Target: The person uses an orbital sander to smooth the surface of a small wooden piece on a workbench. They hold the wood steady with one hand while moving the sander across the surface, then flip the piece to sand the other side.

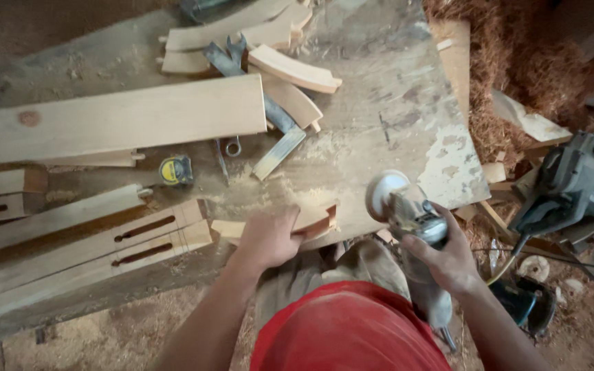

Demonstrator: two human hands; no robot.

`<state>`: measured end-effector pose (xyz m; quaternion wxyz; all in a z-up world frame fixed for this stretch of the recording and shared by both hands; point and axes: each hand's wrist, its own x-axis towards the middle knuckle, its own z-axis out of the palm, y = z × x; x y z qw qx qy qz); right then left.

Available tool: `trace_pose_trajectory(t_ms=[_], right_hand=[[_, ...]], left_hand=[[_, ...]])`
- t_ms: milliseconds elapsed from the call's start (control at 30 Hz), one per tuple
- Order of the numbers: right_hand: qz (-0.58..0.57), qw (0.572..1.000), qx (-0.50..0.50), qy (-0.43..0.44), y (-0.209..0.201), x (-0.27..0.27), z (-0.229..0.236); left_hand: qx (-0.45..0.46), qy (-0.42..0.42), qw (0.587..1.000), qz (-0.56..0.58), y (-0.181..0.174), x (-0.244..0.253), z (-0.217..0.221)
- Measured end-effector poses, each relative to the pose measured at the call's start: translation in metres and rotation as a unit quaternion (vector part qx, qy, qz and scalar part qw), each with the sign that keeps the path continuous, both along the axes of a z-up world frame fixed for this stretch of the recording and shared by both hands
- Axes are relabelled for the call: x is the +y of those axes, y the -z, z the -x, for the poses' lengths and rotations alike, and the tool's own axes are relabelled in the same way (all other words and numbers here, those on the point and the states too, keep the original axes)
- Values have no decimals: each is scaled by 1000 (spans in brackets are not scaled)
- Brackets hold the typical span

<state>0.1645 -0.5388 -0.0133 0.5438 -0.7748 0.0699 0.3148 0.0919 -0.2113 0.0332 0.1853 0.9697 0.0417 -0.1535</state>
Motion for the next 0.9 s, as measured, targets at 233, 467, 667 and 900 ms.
trace_pose_trajectory(t_ms=[233, 467, 667, 900], right_hand=[[9, 999, -23, -48, -33, 54, 10], [39, 996, -47, -71, -48, 76, 15], [44, 996, -30, -77, -54, 81, 14], [153, 981, 25, -117, -59, 84, 8]], left_hand=[[23, -37, 998, -44, -7, -8, -8], [72, -59, 995, -36, -13, -9, -9], [50, -50, 997, -37, -8, -7, -7], [146, -38, 988, -45, 7, -6, -10]])
